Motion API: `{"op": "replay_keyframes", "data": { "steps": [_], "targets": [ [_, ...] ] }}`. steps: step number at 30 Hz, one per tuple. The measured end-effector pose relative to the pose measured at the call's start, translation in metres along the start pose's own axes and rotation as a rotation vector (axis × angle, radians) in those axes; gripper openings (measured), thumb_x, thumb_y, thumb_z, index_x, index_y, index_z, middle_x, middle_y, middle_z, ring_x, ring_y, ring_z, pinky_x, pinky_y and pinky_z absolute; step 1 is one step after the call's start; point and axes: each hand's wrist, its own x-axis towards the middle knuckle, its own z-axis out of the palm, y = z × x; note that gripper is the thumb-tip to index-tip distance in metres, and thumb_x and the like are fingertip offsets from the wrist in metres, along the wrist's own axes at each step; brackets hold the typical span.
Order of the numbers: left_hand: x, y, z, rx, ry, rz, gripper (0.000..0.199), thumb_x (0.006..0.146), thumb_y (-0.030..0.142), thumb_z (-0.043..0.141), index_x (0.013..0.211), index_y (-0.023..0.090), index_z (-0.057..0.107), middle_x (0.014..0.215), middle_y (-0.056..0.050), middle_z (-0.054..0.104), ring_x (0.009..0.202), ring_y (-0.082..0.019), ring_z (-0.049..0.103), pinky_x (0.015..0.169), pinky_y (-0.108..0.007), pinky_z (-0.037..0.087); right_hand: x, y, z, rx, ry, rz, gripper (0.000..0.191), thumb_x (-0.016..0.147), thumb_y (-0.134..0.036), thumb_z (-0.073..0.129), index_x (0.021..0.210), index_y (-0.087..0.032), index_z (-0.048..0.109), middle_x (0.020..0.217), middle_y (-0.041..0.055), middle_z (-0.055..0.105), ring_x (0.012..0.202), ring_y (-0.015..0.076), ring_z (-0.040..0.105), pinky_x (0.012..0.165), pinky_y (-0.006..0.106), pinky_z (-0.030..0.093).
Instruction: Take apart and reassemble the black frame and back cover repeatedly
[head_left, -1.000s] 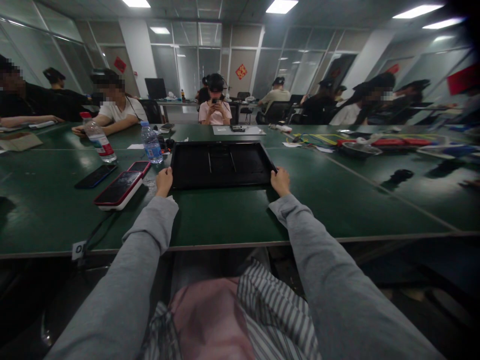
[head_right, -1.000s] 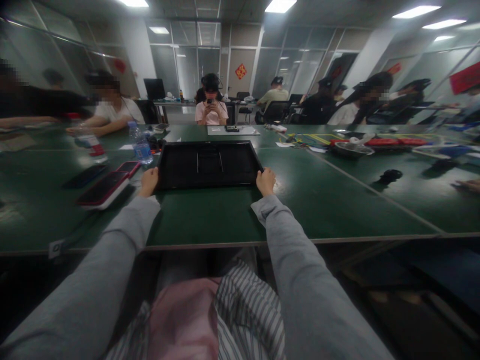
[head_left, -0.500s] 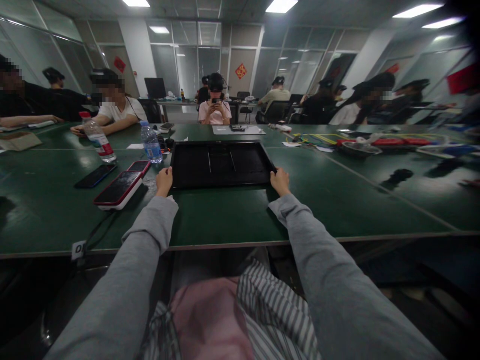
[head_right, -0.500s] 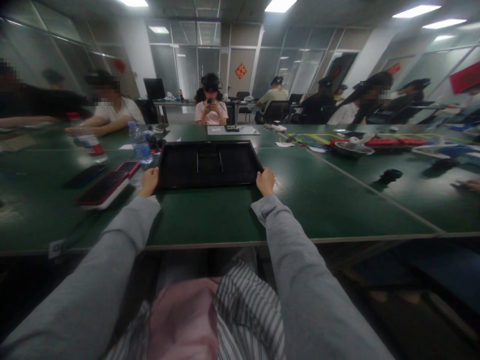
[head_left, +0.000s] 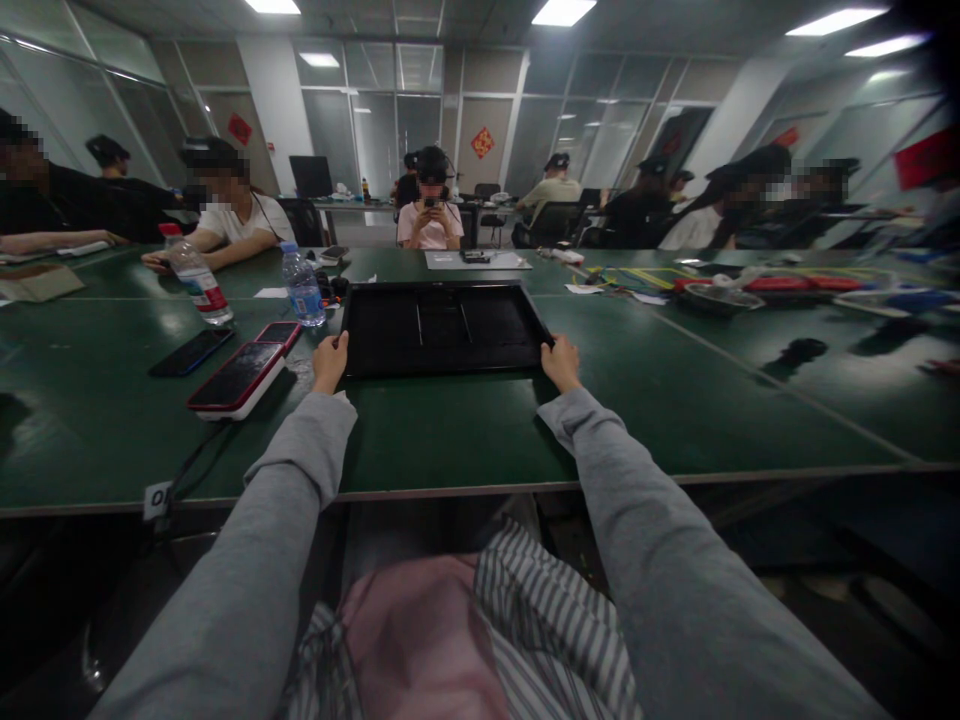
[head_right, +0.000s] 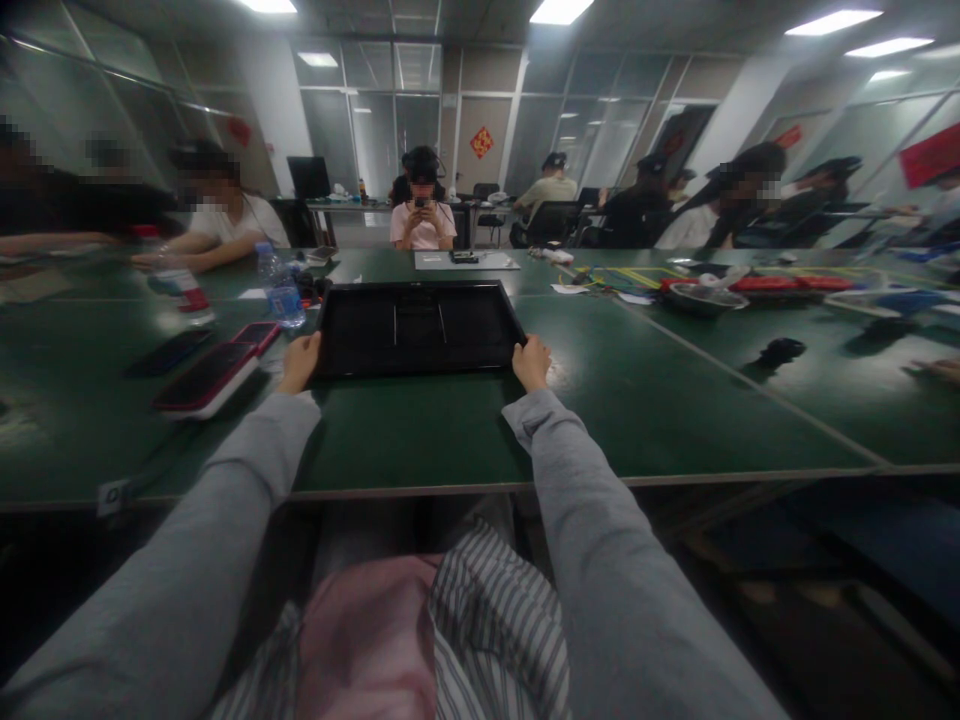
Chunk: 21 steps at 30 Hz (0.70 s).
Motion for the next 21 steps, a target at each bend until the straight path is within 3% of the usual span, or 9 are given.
{"op": "replay_keyframes", "data": {
  "steps": [7, 12, 21],
  "targets": [
    [-0.006, 0.005, -0.002, -0.005, -0.047, -0.017, 0.068, 0.090, 0.064, 0.063, 0.134, 0.013, 0.062, 0.132, -0.021, 0.069, 0.126, -0.035, 0.063, 0.102, -0.041, 0.048, 0.002, 0.002, 0.003, 0.006, 0.019, -0.008, 0.047, 0.097, -0.028, 0.043, 0.138, -0.009, 0.053, 0.138, 0.0234, 0.058, 0.127, 0.0370, 0.049, 0.105, 0.051, 0.040],
    [-0.012, 0.011, -0.008, 0.008, -0.091, -0.025, 0.081, 0.080, 0.062, 0.077, 0.141, 0.014, 0.055, 0.136, -0.022, 0.066, 0.129, -0.037, 0.061, 0.102, -0.042, 0.049, 0.001, 0.003, 0.003, 0.013, 0.025, -0.007, 0.045, 0.098, -0.031, 0.042, 0.138, -0.012, 0.053, 0.137, 0.0225, 0.058, 0.128, 0.0368, 0.049, 0.105, 0.052, 0.039],
    [-0.006, 0.006, -0.004, 0.007, -0.123, -0.017, 0.083, 0.080, 0.059, 0.079, 0.143, 0.013, 0.050, 0.141, -0.023, 0.062, 0.129, -0.036, 0.062, 0.102, -0.040, 0.049, -0.002, -0.002, -0.003, 0.006, 0.001, 0.004, 0.047, 0.096, -0.028, 0.041, 0.138, -0.010, 0.052, 0.138, 0.0231, 0.058, 0.128, 0.0373, 0.049, 0.106, 0.053, 0.039]
  ]
}}
